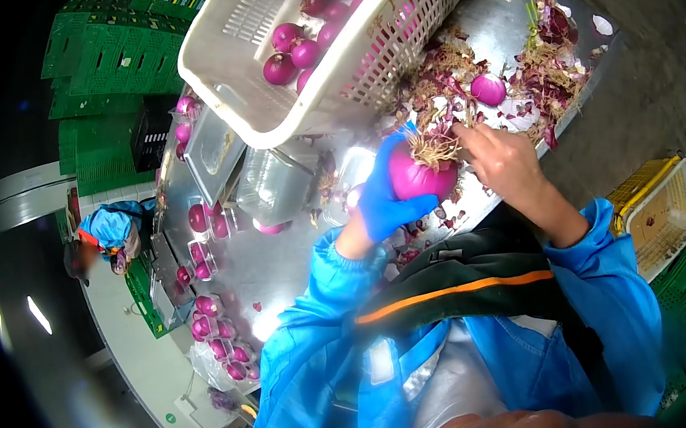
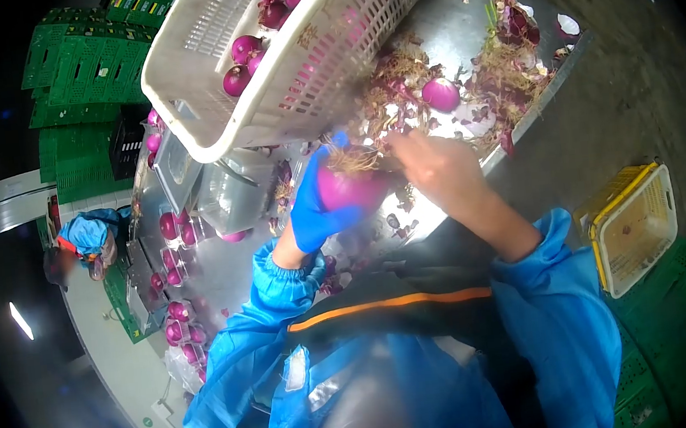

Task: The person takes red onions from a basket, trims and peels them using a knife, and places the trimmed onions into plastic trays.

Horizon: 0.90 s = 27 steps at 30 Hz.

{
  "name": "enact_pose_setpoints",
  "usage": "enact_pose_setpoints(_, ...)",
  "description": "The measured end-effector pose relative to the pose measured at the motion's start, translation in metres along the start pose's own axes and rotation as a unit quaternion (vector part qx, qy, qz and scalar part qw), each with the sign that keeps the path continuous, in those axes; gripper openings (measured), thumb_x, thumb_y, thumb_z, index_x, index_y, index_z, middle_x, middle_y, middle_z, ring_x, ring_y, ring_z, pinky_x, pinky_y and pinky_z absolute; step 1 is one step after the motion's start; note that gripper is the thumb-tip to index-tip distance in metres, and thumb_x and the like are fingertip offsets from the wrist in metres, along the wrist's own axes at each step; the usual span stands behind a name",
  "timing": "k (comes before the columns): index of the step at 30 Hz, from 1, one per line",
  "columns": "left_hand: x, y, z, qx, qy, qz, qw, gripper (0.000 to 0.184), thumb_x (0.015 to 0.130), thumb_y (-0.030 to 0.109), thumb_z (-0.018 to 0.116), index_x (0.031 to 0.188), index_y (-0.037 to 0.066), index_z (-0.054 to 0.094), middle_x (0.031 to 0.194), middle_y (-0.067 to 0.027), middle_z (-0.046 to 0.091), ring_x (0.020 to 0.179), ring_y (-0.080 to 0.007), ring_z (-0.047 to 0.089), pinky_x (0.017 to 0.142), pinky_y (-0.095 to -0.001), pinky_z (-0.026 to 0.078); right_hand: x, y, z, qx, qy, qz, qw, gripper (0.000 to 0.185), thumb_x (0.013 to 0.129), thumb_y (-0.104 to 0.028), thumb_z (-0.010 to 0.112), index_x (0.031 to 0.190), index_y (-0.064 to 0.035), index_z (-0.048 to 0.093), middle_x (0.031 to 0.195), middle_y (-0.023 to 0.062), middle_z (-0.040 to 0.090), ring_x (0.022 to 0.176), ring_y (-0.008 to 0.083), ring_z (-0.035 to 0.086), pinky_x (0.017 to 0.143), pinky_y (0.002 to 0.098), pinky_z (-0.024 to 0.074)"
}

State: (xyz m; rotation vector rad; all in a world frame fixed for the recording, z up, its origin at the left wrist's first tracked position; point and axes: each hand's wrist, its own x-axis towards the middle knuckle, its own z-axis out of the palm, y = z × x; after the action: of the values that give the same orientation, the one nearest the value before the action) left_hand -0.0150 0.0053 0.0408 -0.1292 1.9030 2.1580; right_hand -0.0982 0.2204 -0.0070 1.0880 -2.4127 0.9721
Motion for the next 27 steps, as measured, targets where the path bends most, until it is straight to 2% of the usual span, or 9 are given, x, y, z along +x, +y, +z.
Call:
enact_pose_setpoints(5, 0.000, 0.001, -0.001, 0.049, 0.015, 0.055, 0.997, 0.099, 0.069, 0.012, 0.082, 0.149, 0.004, 0.026, 0.142, -0.0133, 0.044, 0.128, -0.0243, 0.047, 0.107, -0.0385, 0.040, -0.008, 0.005, -0.009, -0.001, -0.046, 0.052, 0.998, 0.044, 0.076, -0.008, 0.070, 0.120, -0.0078, 0.063, 0.092, 0.0095, 0.065, 0.069, 0.0220, 0.066, 0.059, 0.0307, 0.0521)
enact_pose_setpoints(8, 0.008, -0.005, -0.002, 0.111, 0.033, 0.095, 0.989, 0.096, 0.069, 0.005, 0.080, 0.150, 0.005, 0.027, 0.144, -0.0124, 0.043, 0.130, -0.0241, 0.046, 0.107, -0.0390, 0.040, -0.001, -0.002, 0.001, 0.217, 0.057, 0.150, 0.963, 0.035, 0.087, -0.014, 0.068, 0.120, -0.0054, 0.063, 0.089, 0.0082, 0.065, 0.070, 0.0183, 0.065, 0.065, 0.0283, 0.0514)
enact_pose_setpoints(9, 0.010, -0.009, -0.005, 0.125, 0.031, 0.106, 0.986, 0.096, 0.070, 0.005, 0.080, 0.150, 0.005, 0.027, 0.144, -0.0124, 0.043, 0.131, -0.0241, 0.045, 0.108, -0.0390, 0.040, 0.004, -0.010, -0.014, 0.348, -0.023, 0.311, 0.884, 0.040, 0.091, -0.023, 0.067, 0.125, -0.0041, 0.058, 0.086, 0.0040, 0.060, 0.073, 0.0130, 0.060, 0.069, 0.0270, 0.0489)
enact_pose_setpoints(13, 0.014, -0.014, -0.001, 0.190, 0.050, 0.113, 0.974, 0.098, 0.063, 0.016, 0.086, 0.145, 0.003, 0.033, 0.137, -0.0156, 0.046, 0.127, -0.0284, 0.049, 0.105, -0.0396, 0.041, 0.018, -0.011, -0.005, 0.415, -0.061, 0.291, 0.860, 0.061, 0.085, -0.032, 0.073, 0.135, -0.0069, 0.048, 0.087, 0.0025, 0.055, 0.076, 0.0115, 0.056, 0.068, 0.0285, 0.0472)
enact_pose_setpoints(16, 0.016, -0.013, 0.000, 0.324, 0.062, 0.174, 0.928, 0.093, 0.063, 0.017, 0.085, 0.142, 0.004, 0.038, 0.134, -0.0176, 0.048, 0.124, -0.0320, 0.050, 0.103, -0.0418, 0.043, 0.026, -0.020, -0.002, 0.351, -0.062, 0.178, 0.917, 0.029, 0.088, -0.011, 0.068, 0.113, -0.0001, 0.058, 0.082, 0.0000, 0.055, 0.075, 0.0086, 0.053, 0.068, 0.0250, 0.0466)
enact_pose_setpoints(20, 0.025, -0.032, -0.013, 0.506, 0.105, 0.171, 0.839, 0.090, 0.063, 0.019, 0.083, 0.141, 0.005, 0.039, 0.132, -0.0213, 0.049, 0.123, -0.0373, 0.050, 0.103, -0.0438, 0.042, 0.017, -0.025, -0.003, 0.461, -0.059, 0.272, 0.843, 0.024, 0.088, -0.013, 0.068, 0.108, -0.0005, 0.061, 0.082, 0.0052, 0.061, 0.078, 0.0152, 0.060, 0.070, 0.0298, 0.0488)
enact_pose_setpoints(22, 0.024, -0.024, -0.007, 0.447, 0.146, 0.117, 0.875, 0.090, 0.063, 0.020, 0.083, 0.141, 0.005, 0.040, 0.132, -0.0229, 0.049, 0.123, -0.0396, 0.049, 0.104, -0.0441, 0.041, 0.014, -0.001, 0.012, 0.433, 0.013, 0.391, 0.812, 0.033, 0.086, -0.021, 0.070, 0.112, -0.0037, 0.059, 0.088, 0.0135, 0.067, 0.080, 0.0278, 0.067, 0.073, 0.0358, 0.0507)
enact_pose_setpoints(23, 0.023, -0.024, -0.009, 0.458, 0.142, 0.116, 0.870, 0.083, 0.072, 0.014, 0.081, 0.142, 0.004, 0.038, 0.132, -0.0185, 0.050, 0.116, -0.0336, 0.056, 0.097, -0.0432, 0.047, 0.015, 0.013, 0.013, 0.317, 0.032, 0.379, 0.869, 0.048, 0.083, -0.029, 0.075, 0.121, -0.0063, 0.056, 0.093, 0.0141, 0.067, 0.086, 0.0301, 0.067, 0.076, 0.0380, 0.0516)
enact_pose_setpoints(27, 0.023, -0.041, -0.018, 0.201, 0.061, 0.066, 0.975, 0.091, 0.072, 0.013, 0.081, 0.148, 0.006, 0.030, 0.140, -0.0151, 0.046, 0.125, -0.0297, 0.051, 0.103, -0.0421, 0.045, 0.018, -0.018, 0.000, 0.212, -0.036, 0.313, 0.925, 0.079, 0.077, -0.047, 0.077, 0.140, -0.0154, 0.041, 0.105, 0.0162, 0.065, 0.093, 0.0318, 0.065, 0.079, 0.0405, 0.0514)
